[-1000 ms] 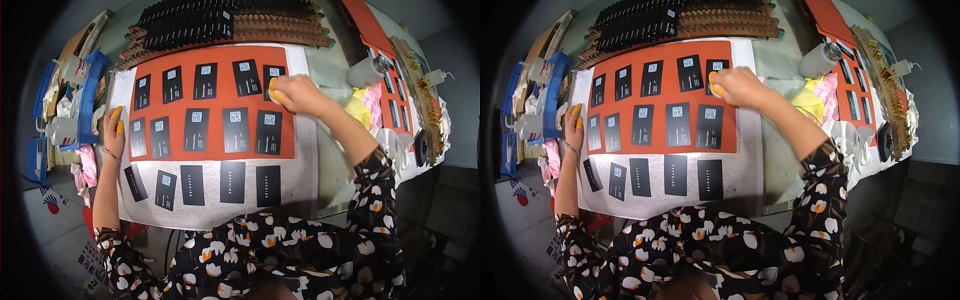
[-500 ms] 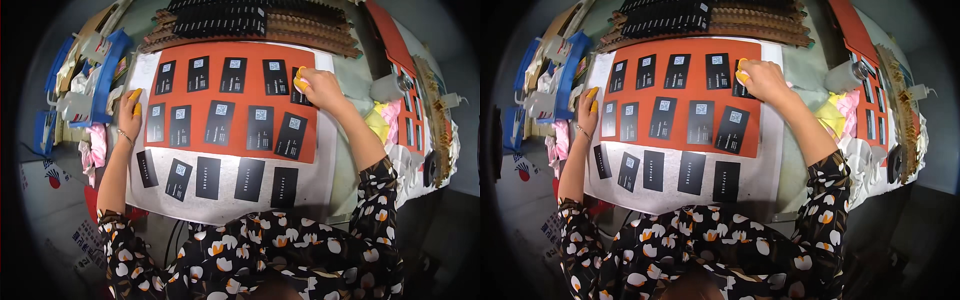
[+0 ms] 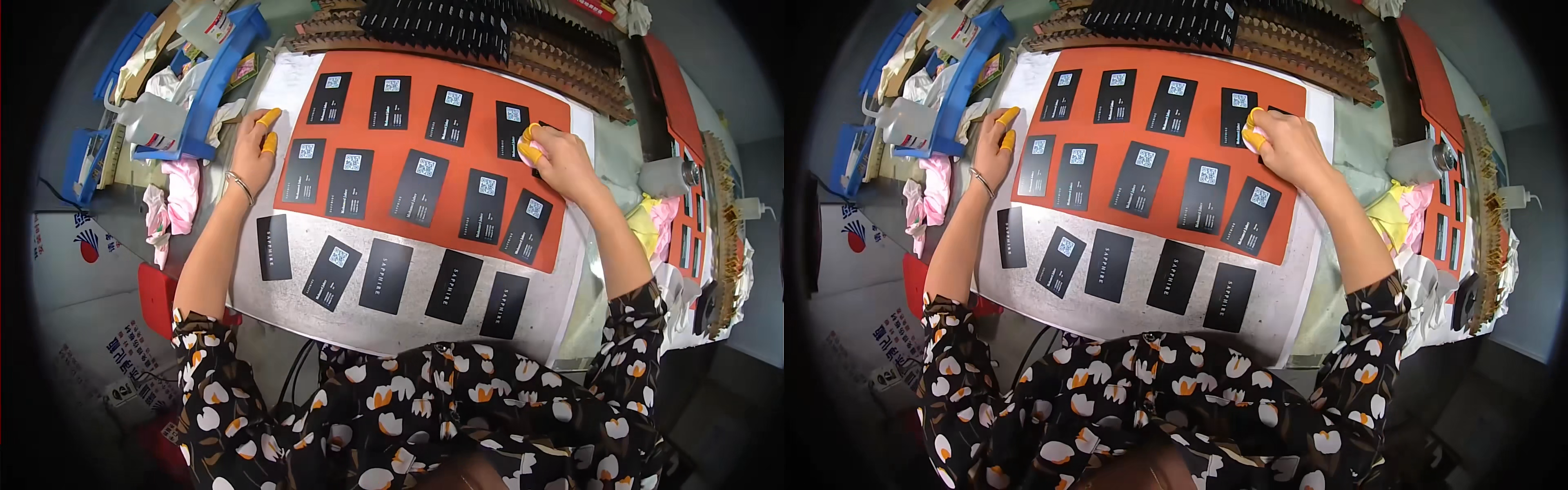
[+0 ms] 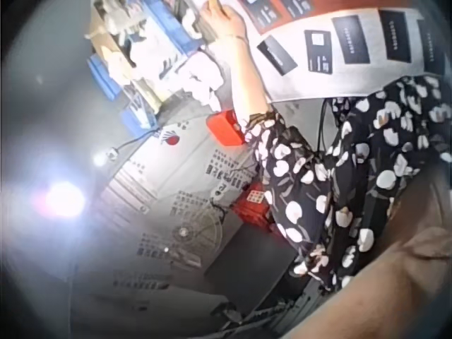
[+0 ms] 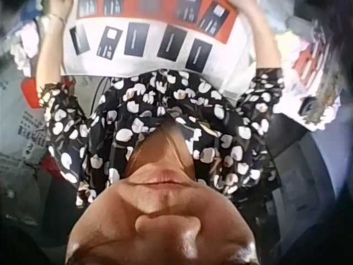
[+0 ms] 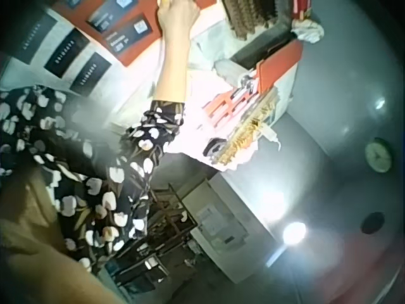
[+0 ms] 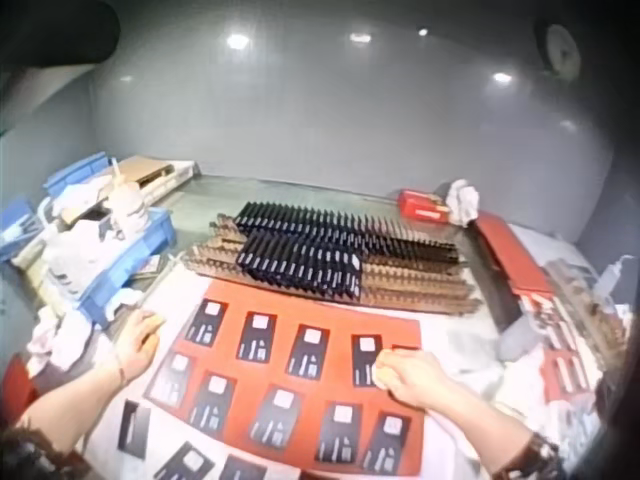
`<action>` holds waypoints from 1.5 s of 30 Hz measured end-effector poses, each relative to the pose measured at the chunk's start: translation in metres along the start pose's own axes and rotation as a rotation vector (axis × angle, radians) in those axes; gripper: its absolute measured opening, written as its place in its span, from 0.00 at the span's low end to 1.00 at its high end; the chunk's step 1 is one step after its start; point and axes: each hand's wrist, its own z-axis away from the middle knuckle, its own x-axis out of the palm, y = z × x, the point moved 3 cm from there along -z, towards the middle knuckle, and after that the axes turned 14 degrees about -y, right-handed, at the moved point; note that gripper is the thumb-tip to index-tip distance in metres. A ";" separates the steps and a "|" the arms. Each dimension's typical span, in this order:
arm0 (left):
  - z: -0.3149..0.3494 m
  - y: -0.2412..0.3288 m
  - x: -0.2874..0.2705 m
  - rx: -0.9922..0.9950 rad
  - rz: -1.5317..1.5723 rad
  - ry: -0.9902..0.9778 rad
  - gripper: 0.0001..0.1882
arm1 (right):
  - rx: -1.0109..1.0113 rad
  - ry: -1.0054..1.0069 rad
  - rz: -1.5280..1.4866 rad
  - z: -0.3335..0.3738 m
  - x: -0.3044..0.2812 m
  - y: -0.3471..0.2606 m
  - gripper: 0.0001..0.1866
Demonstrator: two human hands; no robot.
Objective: The person wipes multiple black cards laid out on a red mat using a yellow cloth. They systematically clean each card one by one, then pick up a white cloth, apply liquid from a bottle, and continue wiping the cards and the surrounding mat area.
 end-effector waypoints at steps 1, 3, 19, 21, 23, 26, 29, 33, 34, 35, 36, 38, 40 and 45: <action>0.000 -0.001 0.000 0.000 0.005 0.003 0.19 | 0.004 0.019 0.001 -0.004 0.003 0.000 0.07; -0.001 -0.003 0.000 -0.007 0.006 0.002 0.19 | 0.012 0.057 0.004 -0.011 0.005 -0.003 0.07; 0.000 -0.002 -0.003 -0.007 0.085 -0.011 0.20 | -0.078 -0.017 0.086 -0.075 0.014 -0.055 0.07; -0.001 0.001 -0.001 -0.067 0.164 -0.028 0.20 | -0.133 0.037 0.050 -0.080 0.017 -0.049 0.06; 0.000 0.001 -0.001 -0.022 0.117 -0.009 0.20 | -0.256 0.031 0.028 -0.077 0.022 -0.061 0.06; -0.001 0.001 -0.001 0.025 0.020 0.014 0.19 | -0.199 -0.016 0.064 -0.078 0.024 -0.064 0.07; 0.000 0.000 -0.003 -0.022 0.096 0.002 0.19 | -0.071 -0.027 0.039 -0.100 0.005 -0.064 0.07; 0.002 -0.005 -0.001 -0.014 0.080 0.022 0.20 | -0.287 -0.074 0.010 -0.101 0.019 -0.104 0.07; -0.001 -0.005 0.002 -0.013 0.096 0.032 0.20 | -0.286 -0.067 0.028 -0.106 0.023 -0.106 0.07; -0.001 -0.006 0.002 -0.013 0.063 0.052 0.21 | -0.298 -0.064 0.035 -0.111 0.029 -0.110 0.07; 0.001 -0.005 0.000 -0.026 0.094 0.050 0.21 | -0.209 -0.057 0.040 -0.121 0.027 -0.109 0.07; -0.002 -0.003 0.000 -0.029 0.121 0.061 0.21 | -0.018 -0.066 0.036 -0.145 0.017 -0.104 0.07; -0.001 -0.007 0.000 -0.005 0.072 0.064 0.19 | -0.137 -0.016 0.058 -0.152 0.024 -0.113 0.06; 0.000 -0.012 0.006 0.012 0.081 0.095 0.20 | -0.301 -0.070 0.062 -0.142 0.036 -0.134 0.08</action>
